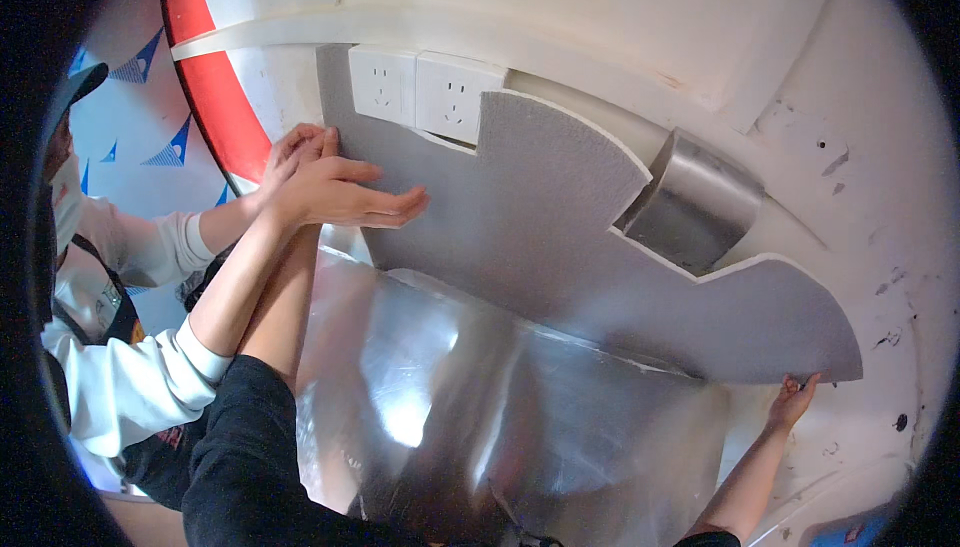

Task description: The person applies bubble wrap insulation to a curved metal surface, smoothing it into place and taping the edges. They then place a pre-cut grey foam board over the insulated area, aligning it with wall outlets and pressing it down to secure it.

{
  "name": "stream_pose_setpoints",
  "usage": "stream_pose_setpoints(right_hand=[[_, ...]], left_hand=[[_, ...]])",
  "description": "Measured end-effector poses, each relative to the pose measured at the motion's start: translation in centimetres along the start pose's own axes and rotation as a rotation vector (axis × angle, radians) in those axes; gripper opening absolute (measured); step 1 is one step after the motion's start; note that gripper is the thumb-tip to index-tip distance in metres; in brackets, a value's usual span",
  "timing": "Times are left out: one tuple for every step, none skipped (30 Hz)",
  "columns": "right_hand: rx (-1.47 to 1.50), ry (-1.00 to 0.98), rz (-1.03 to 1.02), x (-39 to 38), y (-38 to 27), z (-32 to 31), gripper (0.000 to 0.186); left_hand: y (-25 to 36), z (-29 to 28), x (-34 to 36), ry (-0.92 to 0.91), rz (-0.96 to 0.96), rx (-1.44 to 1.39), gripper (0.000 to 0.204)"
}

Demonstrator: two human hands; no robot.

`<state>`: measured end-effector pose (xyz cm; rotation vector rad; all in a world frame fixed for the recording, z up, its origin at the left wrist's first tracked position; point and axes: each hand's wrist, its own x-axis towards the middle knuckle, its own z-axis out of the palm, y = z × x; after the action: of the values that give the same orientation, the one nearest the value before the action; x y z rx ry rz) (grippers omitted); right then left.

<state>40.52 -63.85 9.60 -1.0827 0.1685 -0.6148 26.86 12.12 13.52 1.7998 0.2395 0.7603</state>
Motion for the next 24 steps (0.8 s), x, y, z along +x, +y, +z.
stream_pose_setpoints(right_hand=[[-0.001,-0.006,-0.012,0.2,-0.2,-0.5,0.045],[-0.001,-0.013,-0.025,0.4,-0.4,-1.0,0.046],[-0.019,0.011,-0.024,0.6,-0.8,-1.4,0.046],[-0.024,0.025,-0.003,0.8,-0.2,-0.9,0.047],[-0.028,0.036,0.019,0.8,0.5,-0.3,0.048],[-0.049,0.037,0.014,0.8,0.9,0.1,0.047],[-0.064,0.026,0.031,0.3,2.3,1.3,0.047],[-0.111,0.044,-0.001,0.2,1.2,0.5,0.047],[-0.117,0.079,-0.024,0.1,0.5,0.0,0.046],[-0.112,0.11,-0.036,-0.1,0.2,-0.5,0.045],[-0.105,0.129,-0.044,0.2,0.4,-0.7,0.044],[-0.114,0.121,-0.038,0.5,0.4,-1.0,0.046],[-0.127,0.122,-0.05,1.3,-0.4,-2.4,0.048],[-0.134,0.11,-0.043,1.5,-0.3,-2.2,0.05],[-0.127,0.113,-0.033,1.6,-0.3,-2.1,0.051],[-0.122,0.112,-0.014,1.2,0.1,-1.7,0.052],[-0.118,0.113,0.005,0.8,0.6,-1.2,0.054],[-0.117,0.116,0.022,0.4,1.2,-0.6,0.055],[-0.115,0.125,0.026,0.4,1.1,-0.8,0.056],[-0.113,0.134,0.031,0.4,1.0,-0.9,0.058],[-0.126,0.113,0.033,0.3,1.0,-1.0,0.059],[-0.151,0.104,0.013,1.1,-0.3,-2.3,0.059],[-0.17,0.09,0.011,1.3,-0.6,-2.4,0.06],[-0.167,0.111,-0.007,1.5,-0.9,-2.5,0.06]], left_hand=[[0.2,0.7,0.1,-0.031,0.001,-0.007,0.027],[0.4,1.4,0.3,-0.058,0.003,-0.015,0.027],[0.5,2.2,0.5,-0.073,0.003,-0.02,0.027],[0.9,2.1,0.5,-0.06,0.007,0.0,0.026],[1.2,2.2,0.2,-0.041,0.009,0.019,0.026],[1.5,2.3,0.0,-0.019,0.016,0.039,0.026],[1.8,1.6,-0.5,0.02,0.017,0.074,0.026],[1.5,3.1,-0.4,0.028,0.017,0.059,0.026],[1.2,4.4,-0.4,0.035,0.014,0.047,0.026],[1.5,5.2,-0.6,0.054,0.013,0.052,0.026],[1.7,5.5,-0.7,0.088,0.012,0.059,0.026],[1.8,5.8,-0.8,0.12,0.01,0.06,0.026],[2.0,6.6,-0.8,0.138,0.007,0.045,0.026],[2.3,6.8,-0.8,0.172,0.004,0.049,0.026],[2.5,7.1,-0.8,0.199,0.003,0.05,0.026],[2.4,7.1,-0.9,0.23,-0.004,0.06,0.026],[2.4,7.2,-1.0,0.258,-0.011,0.068,0.025],[2.3,7.3,-1.0,0.285,-0.018,0.075,0.025],[2.4,7.6,-1.1,0.305,-0.022,0.07,0.025],[2.5,7.8,-1.1,0.327,-0.025,0.067,0.025],[2.6,7.9,-1.3,0.345,-0.03,0.063,0.025],[2.7,8.7,-1.3,0.352,-0.035,0.037,0.025],[2.8,9.2,-1.4,0.365,-0.042,0.029,0.025],[2.9,9.6,-1.5,0.376,-0.048,0.021,0.025]])
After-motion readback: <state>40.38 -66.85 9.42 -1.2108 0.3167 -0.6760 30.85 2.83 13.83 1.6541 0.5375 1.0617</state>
